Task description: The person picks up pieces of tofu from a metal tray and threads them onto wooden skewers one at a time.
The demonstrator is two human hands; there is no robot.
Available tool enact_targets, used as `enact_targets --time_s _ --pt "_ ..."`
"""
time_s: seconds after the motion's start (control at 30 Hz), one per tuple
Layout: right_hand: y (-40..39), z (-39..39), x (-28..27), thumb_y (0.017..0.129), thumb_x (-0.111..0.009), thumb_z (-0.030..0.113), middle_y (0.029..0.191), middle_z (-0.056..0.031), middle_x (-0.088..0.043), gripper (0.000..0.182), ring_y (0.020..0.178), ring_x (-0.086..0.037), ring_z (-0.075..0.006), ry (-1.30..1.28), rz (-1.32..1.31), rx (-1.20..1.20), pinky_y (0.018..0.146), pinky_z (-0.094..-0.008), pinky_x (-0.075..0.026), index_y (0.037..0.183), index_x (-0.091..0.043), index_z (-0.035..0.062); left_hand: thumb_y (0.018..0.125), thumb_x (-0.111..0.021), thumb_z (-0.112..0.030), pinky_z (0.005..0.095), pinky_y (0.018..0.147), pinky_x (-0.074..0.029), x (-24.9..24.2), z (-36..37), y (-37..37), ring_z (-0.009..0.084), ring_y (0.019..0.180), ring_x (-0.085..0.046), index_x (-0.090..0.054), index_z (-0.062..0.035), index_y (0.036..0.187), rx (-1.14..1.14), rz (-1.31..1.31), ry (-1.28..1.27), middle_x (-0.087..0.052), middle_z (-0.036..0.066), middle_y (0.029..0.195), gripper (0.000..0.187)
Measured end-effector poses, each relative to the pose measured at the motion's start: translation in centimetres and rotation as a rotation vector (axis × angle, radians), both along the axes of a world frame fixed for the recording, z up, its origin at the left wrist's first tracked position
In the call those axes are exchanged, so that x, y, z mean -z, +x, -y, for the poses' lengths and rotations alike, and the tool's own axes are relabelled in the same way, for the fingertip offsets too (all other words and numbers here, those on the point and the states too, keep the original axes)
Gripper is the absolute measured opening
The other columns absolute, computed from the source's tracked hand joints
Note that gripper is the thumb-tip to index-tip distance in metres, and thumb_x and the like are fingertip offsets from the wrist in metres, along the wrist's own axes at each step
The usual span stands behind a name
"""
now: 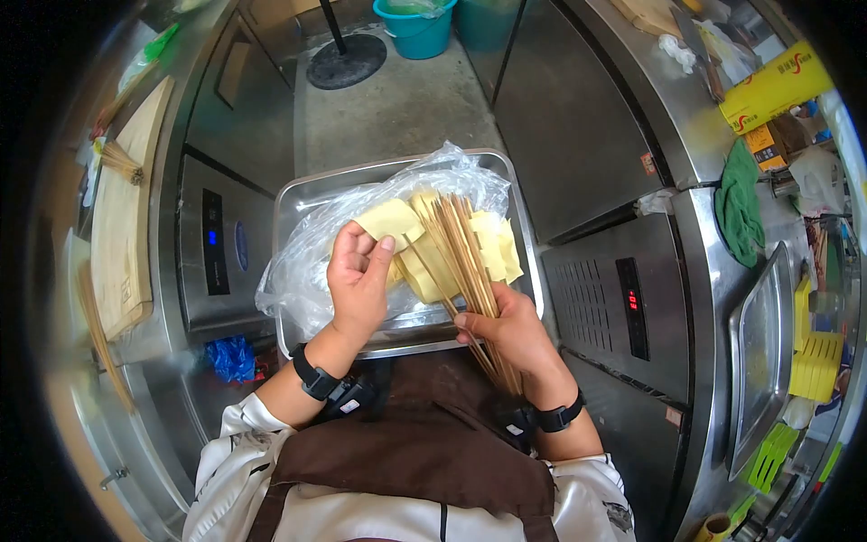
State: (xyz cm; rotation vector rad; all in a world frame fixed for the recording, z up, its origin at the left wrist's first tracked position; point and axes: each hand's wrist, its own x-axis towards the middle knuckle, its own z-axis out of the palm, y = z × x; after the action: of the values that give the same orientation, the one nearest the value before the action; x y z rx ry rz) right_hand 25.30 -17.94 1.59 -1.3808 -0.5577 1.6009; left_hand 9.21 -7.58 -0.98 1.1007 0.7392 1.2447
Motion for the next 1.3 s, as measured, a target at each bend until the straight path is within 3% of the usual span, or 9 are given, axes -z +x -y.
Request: enact_targets --time_s 0.1,0.2,0.4,0.5,0.73,0.93,1.23,1.3 --pt "0.0 0.0 0.1 0.08 -0.064 -0.004 0.081 -0.0045 -0.06 0.024 0.066 -0.059 -0.0116 0.002 -0.004 0.004 0.062 -0.0236 -0.05 0.102 -0.055 -0.0038 0.088 -0.052 0.004 0.0236 0.08 -0.047 -1.0 -0.3 1.1 0.0133 0.097 -0.057 -0.039 0.0023 0.125 -0.162 0.108 -0.068 -0.058 0.014 0.109 0.039" --pt "0.0 0.0 -0.1 0.08 -0.065 -0.004 0.081 -0.0046 -0.06 0.024 0.066 -0.059 -0.0117 -0.008 0.006 -0.003 0.061 -0.0233 -0.05 0.102 -0.055 -0.0039 0.089 -0.055 -0.002 0.0275 0.087 -0.047 -1.3 -1.1 -0.1 0.0153 0.099 -0.059 -0.034 -0.0002 0.133 0.014 0.065 -0.176 -0.061 0.013 0.109 0.049" --pt "0.0 0.0 0.2 0.08 -0.065 -0.004 0.081 -0.0049 -0.06 0.024 0.066 -0.059 -0.0116 -0.005 0.003 0.004 0.061 -0.0234 -0.05 0.102 -0.055 -0.0039 0.09 -0.057 -0.005 0.0284 0.081 -0.052 -1.3 -1.9 -0.6 0.0136 0.09 -0.061 -0.049 0.0018 0.125 0.087 -0.103 -0.333 -0.064 0.011 0.101 0.036" --pt "0.0 0.1 0.1 0.08 -0.065 -0.004 0.081 -0.0048 -0.06 0.024 0.065 -0.059 -0.0115 -0.002 0.01 0.004 0.061 -0.0234 -0.05 0.102 -0.055 -0.0038 0.089 -0.056 -0.001 0.0213 0.073 -0.049 -1.5 -1.2 -0.1 0.009 0.084 -0.06 -0.059 0.0028 0.114 0.015 -0.048 -0.372 -0.065 0.008 0.1 0.026" --pt "-0.2 0.1 -0.2 0.081 -0.064 -0.004 0.08 -0.0041 -0.06 0.024 0.065 -0.059 -0.011 -0.011 0.0 0.022 0.061 -0.0234 -0.049 0.103 -0.056 -0.0035 0.088 -0.058 -0.001 0.0208 0.076 -0.047 -0.4 1.1 0.1 0.0086 0.088 -0.058 -0.055 0.0044 0.119 0.033 -0.097 -0.335 -0.064 0.008 0.102 0.032" --pt "-0.1 0.1 0.3 0.081 -0.064 -0.004 0.08 -0.0042 -0.06 0.023 0.065 -0.059 -0.011 0.019 -0.011 0.007 0.061 -0.0237 -0.049 0.102 -0.056 -0.0036 0.086 -0.06 -0.002 0.0254 0.075 -0.05 -2.1 -0.6 0.3 0.0127 0.09 -0.06 -0.046 0.004 0.126 -0.062 0.126 -0.532 -0.063 0.011 0.1 0.043" --pt "0.0 0.1 0.4 0.081 -0.064 -0.004 0.079 -0.0043 -0.06 0.021 0.065 -0.059 -0.0113 0.008 0.002 0.003 0.061 -0.0241 -0.049 0.1 -0.055 -0.0034 0.087 -0.059 -0.005 0.0262 0.073 -0.052 -2.2 -1.5 0.4 0.0134 0.079 -0.062 -0.055 0.0023 0.108 -0.044 0.15 -0.501 -0.065 0.009 0.093 0.022" --pt "-0.1 0.1 0.3 0.081 -0.064 -0.004 0.079 -0.0043 -0.06 0.021 0.064 -0.058 -0.0112 0.002 0.007 0.007 0.061 -0.024 -0.049 0.1 -0.055 -0.0033 0.089 -0.058 -0.005 0.0275 0.077 -0.05 -1.4 -1.4 0.1 0.014 0.085 -0.062 -0.056 0.0009 0.105 -0.028 0.021 -0.4 -0.065 0.01 0.096 0.018"
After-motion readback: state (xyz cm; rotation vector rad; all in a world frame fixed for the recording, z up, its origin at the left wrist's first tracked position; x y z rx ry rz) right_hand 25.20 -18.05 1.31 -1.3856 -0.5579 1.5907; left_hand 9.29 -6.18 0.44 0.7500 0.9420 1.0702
